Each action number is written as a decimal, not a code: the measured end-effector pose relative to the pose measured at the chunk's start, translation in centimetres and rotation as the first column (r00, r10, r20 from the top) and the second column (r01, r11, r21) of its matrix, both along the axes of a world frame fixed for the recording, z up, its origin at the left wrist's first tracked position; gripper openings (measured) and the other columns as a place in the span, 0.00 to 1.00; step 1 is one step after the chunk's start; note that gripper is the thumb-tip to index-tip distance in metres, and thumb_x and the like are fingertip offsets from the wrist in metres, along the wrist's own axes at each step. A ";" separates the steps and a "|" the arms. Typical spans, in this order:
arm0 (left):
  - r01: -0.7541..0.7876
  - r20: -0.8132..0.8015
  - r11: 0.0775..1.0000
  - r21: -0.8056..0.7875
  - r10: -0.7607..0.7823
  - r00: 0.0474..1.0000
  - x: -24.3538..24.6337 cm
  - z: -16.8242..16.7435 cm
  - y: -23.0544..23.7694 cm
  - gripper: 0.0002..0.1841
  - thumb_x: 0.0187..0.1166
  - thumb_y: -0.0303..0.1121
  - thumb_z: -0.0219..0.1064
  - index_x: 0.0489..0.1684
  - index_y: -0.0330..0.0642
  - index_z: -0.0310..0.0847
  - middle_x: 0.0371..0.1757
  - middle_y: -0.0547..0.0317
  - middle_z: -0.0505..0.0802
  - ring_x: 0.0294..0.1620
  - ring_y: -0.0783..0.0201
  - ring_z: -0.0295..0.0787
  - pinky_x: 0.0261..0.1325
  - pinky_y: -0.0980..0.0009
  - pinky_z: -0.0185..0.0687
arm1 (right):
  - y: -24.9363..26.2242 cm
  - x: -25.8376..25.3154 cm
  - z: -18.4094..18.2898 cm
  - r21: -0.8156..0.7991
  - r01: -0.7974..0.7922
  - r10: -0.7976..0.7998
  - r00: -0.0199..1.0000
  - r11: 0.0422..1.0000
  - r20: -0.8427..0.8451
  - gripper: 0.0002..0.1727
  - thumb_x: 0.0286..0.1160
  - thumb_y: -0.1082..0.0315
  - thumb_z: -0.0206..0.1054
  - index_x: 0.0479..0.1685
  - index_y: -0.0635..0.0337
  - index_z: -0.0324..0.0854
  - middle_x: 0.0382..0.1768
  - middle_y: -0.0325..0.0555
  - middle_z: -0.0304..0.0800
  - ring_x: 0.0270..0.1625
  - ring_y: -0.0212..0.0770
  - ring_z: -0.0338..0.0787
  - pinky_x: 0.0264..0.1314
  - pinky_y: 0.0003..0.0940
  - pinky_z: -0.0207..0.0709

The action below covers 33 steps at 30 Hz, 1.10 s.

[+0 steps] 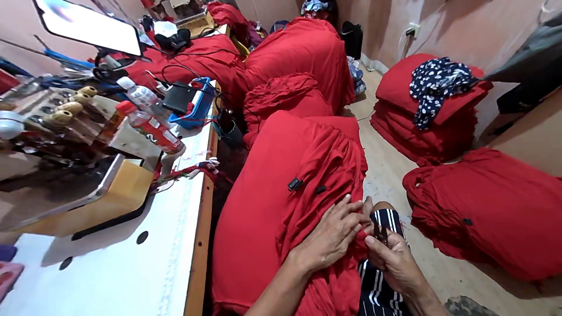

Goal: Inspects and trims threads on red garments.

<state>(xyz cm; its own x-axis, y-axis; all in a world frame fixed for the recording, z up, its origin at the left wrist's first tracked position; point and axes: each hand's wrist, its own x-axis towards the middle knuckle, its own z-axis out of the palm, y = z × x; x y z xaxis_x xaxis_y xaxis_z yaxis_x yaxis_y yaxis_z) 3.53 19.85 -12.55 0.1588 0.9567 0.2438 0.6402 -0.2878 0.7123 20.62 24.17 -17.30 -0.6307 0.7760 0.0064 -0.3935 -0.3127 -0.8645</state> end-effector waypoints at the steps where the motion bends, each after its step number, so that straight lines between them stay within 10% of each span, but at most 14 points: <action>1: 0.009 0.014 1.000 -0.009 -0.009 1.000 -0.2 0.0 0.1 0.17 0.88 0.28 0.50 0.49 0.26 0.86 0.76 0.31 0.81 0.86 0.34 0.66 0.90 0.47 0.53 | 0.1 0.0 0.0 -0.004 0.001 -0.001 1.000 1.000 0.000 0.10 0.74 0.71 0.63 0.42 0.46 0.88 0.16 0.19 0.77 0.14 0.14 0.66 0.16 0.11 0.61; 7: -0.084 0.210 0.996 -0.027 0.088 0.974 -1.4 0.8 -0.2 0.20 0.90 0.27 0.45 0.50 0.19 0.82 0.63 0.32 0.88 0.75 0.50 0.80 0.83 0.62 0.67 | 0.3 0.0 0.4 -0.044 -0.084 0.087 0.994 0.995 0.062 0.12 0.84 0.67 0.54 0.35 0.45 0.82 0.16 0.18 0.75 0.14 0.12 0.64 0.16 0.10 0.58; 12: -0.140 0.383 0.976 -0.169 0.196 0.903 -2.1 1.2 -0.4 0.18 0.92 0.30 0.44 0.50 0.27 0.80 0.45 0.56 0.86 0.48 0.77 0.81 0.58 0.77 0.77 | 0.4 -0.3 0.2 0.021 -0.022 0.021 0.998 1.000 0.060 0.12 0.86 0.68 0.52 0.47 0.51 0.82 0.23 0.21 0.80 0.15 0.13 0.64 0.16 0.10 0.59; 18: -0.076 0.560 0.971 -0.227 0.194 0.806 -2.4 1.2 -0.5 0.15 0.91 0.30 0.43 0.46 0.33 0.76 0.41 0.66 0.85 0.44 0.81 0.82 0.54 0.78 0.80 | 1.5 -1.5 1.2 0.172 -0.058 0.052 0.998 0.983 0.044 0.17 0.85 0.70 0.53 0.64 0.59 0.82 0.35 0.21 0.86 0.21 0.12 0.68 0.22 0.10 0.64; 25: -0.028 0.613 0.978 -0.206 0.151 0.775 -2.4 1.0 -0.4 0.13 0.90 0.29 0.44 0.42 0.37 0.75 0.40 0.68 0.84 0.44 0.80 0.81 0.54 0.78 0.80 | 1.3 -2.0 0.4 0.131 -0.168 0.161 0.985 0.977 0.065 0.12 0.85 0.68 0.55 0.57 0.52 0.84 0.28 0.17 0.82 0.20 0.12 0.68 0.21 0.11 0.64; 30: -0.030 0.606 0.975 -0.222 0.162 0.779 -2.4 1.3 -0.5 0.13 0.90 0.28 0.43 0.43 0.36 0.75 0.37 0.70 0.82 0.41 0.82 0.81 0.51 0.79 0.80 | 0.9 -2.8 -0.3 0.080 -0.227 0.222 0.973 0.971 0.060 0.13 0.84 0.74 0.53 0.56 0.58 0.81 0.43 0.26 0.91 0.42 0.18 0.87 0.48 0.19 0.83; 33: -0.046 0.600 0.974 -0.222 0.174 0.781 -2.4 1.4 -0.7 0.14 0.91 0.29 0.43 0.44 0.37 0.75 0.37 0.70 0.83 0.41 0.83 0.81 0.51 0.80 0.80 | 0.3 -2.9 0.1 -0.080 -0.283 0.280 0.959 0.956 -0.041 0.10 0.82 0.70 0.58 0.48 0.44 0.83 0.24 0.20 0.84 0.19 0.13 0.74 0.20 0.11 0.67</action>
<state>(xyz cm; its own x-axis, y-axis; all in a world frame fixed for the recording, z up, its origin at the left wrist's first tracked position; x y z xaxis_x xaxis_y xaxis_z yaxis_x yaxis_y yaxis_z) 1.15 19.17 -11.17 -0.0718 0.9949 0.0704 0.0699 -0.0654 0.9954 17.72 24.48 -17.19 -0.8241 0.5657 -0.0298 -0.3037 -0.4857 -0.8197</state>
